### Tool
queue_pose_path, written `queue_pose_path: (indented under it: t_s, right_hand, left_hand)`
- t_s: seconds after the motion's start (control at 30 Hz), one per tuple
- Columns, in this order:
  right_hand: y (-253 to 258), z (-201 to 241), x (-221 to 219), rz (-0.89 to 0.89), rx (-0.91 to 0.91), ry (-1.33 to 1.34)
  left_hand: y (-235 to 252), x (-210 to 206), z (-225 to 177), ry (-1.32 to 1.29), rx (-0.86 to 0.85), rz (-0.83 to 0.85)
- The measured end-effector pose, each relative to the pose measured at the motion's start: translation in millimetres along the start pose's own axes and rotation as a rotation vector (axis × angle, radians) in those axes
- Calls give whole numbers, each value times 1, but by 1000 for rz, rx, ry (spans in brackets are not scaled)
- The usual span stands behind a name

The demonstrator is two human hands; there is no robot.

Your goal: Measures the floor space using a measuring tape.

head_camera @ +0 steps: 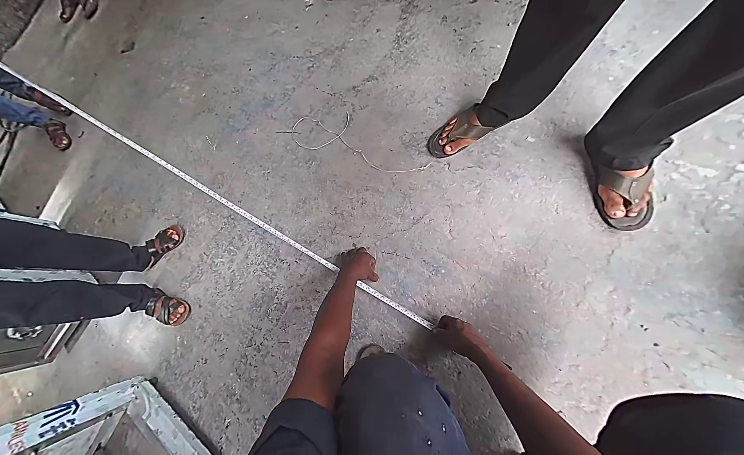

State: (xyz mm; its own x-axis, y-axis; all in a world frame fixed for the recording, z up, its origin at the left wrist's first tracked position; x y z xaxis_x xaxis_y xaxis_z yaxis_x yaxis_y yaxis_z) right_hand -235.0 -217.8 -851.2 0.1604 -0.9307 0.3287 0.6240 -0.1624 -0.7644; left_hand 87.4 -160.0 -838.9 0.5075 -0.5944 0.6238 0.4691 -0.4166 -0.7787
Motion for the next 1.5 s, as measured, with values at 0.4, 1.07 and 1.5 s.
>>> queue_pose_path:
  t_s: [0.4, 1.07, 1.5]
  right_hand:
    - [11, 3, -17, 24, 67, -60]
    - [-2, 9, -15, 93, 77, -36]
    - [-117, 3, -84, 328, -236, -59]
  left_hand:
    - [-11, 1, -6, 24, 0, -28]
    - [6, -6, -15, 179, -18, -76]
    - [-120, -45, -41, 193, 129, 84]
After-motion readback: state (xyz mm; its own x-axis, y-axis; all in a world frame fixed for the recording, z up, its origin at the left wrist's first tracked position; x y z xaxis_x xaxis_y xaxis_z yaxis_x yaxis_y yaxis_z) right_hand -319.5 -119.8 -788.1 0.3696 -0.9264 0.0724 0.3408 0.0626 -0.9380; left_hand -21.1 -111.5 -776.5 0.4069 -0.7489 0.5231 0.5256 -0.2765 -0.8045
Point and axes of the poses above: each hand's wrist, its own y-axis towards the middle knuckle, its own x-axis out of the back of the hand, z = x × y, the point moved 6 cm from there along y, towards the middle knuckle, and after that the axes turned 12 degrees about x, right-handed, at the moved point
